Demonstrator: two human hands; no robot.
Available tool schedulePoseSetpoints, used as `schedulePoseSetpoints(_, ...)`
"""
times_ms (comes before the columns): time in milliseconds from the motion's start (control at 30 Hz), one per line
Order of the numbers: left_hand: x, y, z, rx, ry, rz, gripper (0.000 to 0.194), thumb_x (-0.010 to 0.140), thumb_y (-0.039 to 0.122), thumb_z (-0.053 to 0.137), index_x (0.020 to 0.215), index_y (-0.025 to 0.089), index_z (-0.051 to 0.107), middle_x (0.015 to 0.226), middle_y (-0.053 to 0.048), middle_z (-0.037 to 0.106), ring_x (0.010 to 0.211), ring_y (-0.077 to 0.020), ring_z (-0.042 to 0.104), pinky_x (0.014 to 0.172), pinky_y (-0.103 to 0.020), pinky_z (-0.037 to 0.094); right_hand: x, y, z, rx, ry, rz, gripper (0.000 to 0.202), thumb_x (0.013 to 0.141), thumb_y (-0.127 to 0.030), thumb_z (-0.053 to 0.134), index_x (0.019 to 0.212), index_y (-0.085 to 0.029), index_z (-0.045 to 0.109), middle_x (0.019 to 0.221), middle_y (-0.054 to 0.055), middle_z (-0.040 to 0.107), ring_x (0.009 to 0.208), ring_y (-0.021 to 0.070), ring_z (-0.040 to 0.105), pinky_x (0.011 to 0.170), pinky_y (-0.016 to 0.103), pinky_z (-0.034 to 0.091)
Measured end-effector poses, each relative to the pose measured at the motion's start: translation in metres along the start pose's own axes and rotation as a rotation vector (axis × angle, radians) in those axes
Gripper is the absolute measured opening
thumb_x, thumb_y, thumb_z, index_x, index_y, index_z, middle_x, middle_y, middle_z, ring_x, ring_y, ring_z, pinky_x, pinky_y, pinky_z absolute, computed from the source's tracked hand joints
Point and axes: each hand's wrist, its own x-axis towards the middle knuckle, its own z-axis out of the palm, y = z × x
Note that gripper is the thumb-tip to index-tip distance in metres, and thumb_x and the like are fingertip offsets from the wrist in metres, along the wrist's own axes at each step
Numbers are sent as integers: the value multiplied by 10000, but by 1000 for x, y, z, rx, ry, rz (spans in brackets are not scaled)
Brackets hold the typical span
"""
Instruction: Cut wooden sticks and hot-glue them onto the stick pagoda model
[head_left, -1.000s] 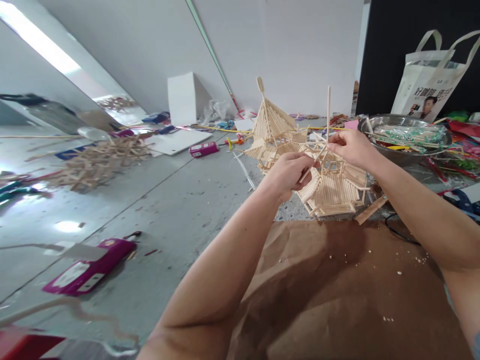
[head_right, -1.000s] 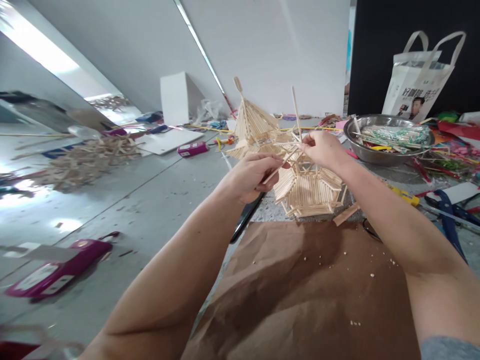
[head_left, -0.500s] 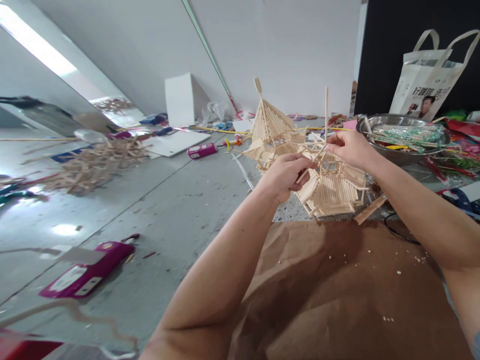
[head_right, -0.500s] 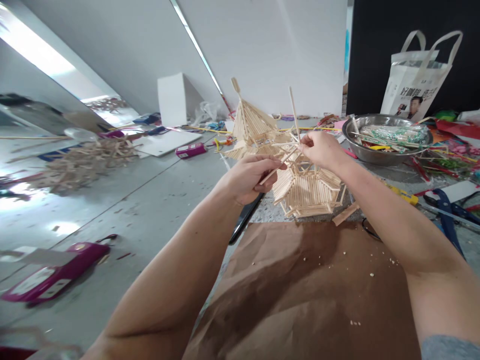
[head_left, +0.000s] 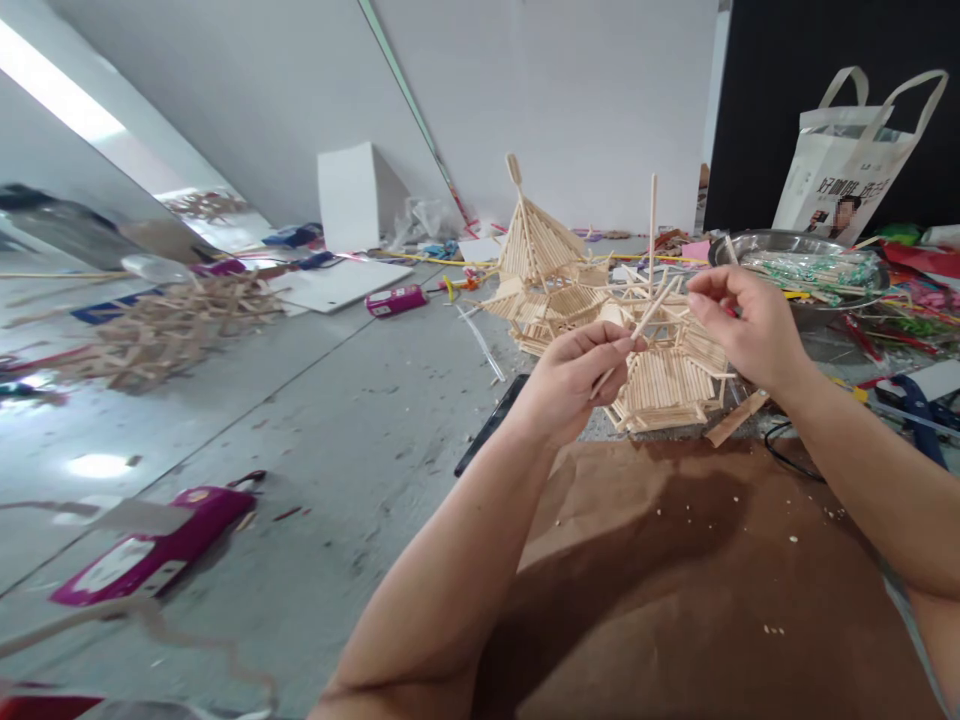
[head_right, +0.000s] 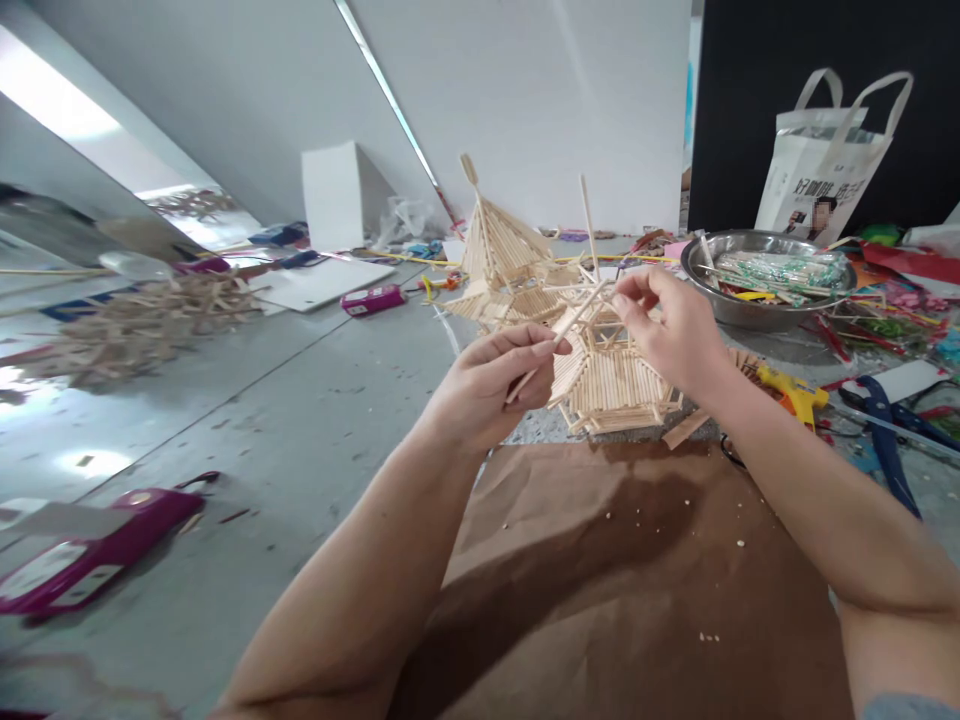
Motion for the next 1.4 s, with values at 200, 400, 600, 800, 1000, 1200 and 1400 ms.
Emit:
schedulePoseSetpoints(200, -13, -22, 16, -5, -164, 15, 218, 732, 340, 623, 775, 133, 570, 437, 84, 375, 374, -27, 276, 406, -216, 146, -57, 5, -7, 400, -141, 245, 276, 731, -381, 606, 949, -213, 582, 813, 19, 606, 704, 119, 555, 630, 269, 468)
schedulePoseSetpoints(400, -16, -40, 29, 75, -303, -50, 258, 742, 392, 600, 747, 142, 536, 468, 83, 384, 401, -33, 298, 418, -209, 186, -79, 8, -6, 453, -260, 318, 184, 707, -379, 632, 769, -207, 611, 715, 2, 623, 619, 109, 545, 582, 261, 462)
schedulePoseSetpoints(600, -17, -52, 34, 281, -398, -38, 237, 826, 339, 482, 689, 149, 518, 464, 75, 372, 417, -48, 302, 431, -211, 220, -96, 13, -7, 385, -152, 312, 128, 705, -338, 636, 735, -215, 618, 666, -12, 619, 594, 116, 542, 590, 276, 461)
schedulePoseSetpoints(800, -21, -67, 42, 289, -326, -11, 243, 821, 354, 465, 660, 172, 470, 497, 73, 329, 455, -64, 286, 459, -215, 237, -106, 24, -14, 293, -177, 291, 176, 746, -373, 600, 794, -206, 623, 696, 2, 632, 614, 127, 560, 602, 284, 466)
schedulePoseSetpoints(1000, -16, -79, 42, 295, -152, 12, 251, 803, 392, 471, 701, 166, 507, 524, 71, 323, 477, -68, 261, 473, -223, 207, -99, 79, -73, -396, -16, 353, 293, 793, -434, 522, 919, -195, 635, 871, 81, 684, 769, 204, 619, 719, 340, 450)
schedulePoseSetpoints(1200, -10, -89, 38, 261, -101, 38, 246, 790, 397, 488, 709, 166, 521, 516, 69, 333, 477, -69, 274, 473, -220, 214, -109, 133, -106, -917, -132, 728, 378, 831, -478, 425, 907, -183, 648, 922, 129, 682, 870, 283, 626, 664, 335, 415)
schedulePoseSetpoints(1400, -10, -95, 39, 238, -115, 17, 241, 792, 383, 492, 707, 159, 511, 513, 75, 319, 460, -58, 250, 452, -217, 184, -105, 110, -80, -1026, -78, 522, 344, 852, -429, 401, 970, -196, 624, 986, 124, 660, 925, 264, 604, 709, 337, 430)
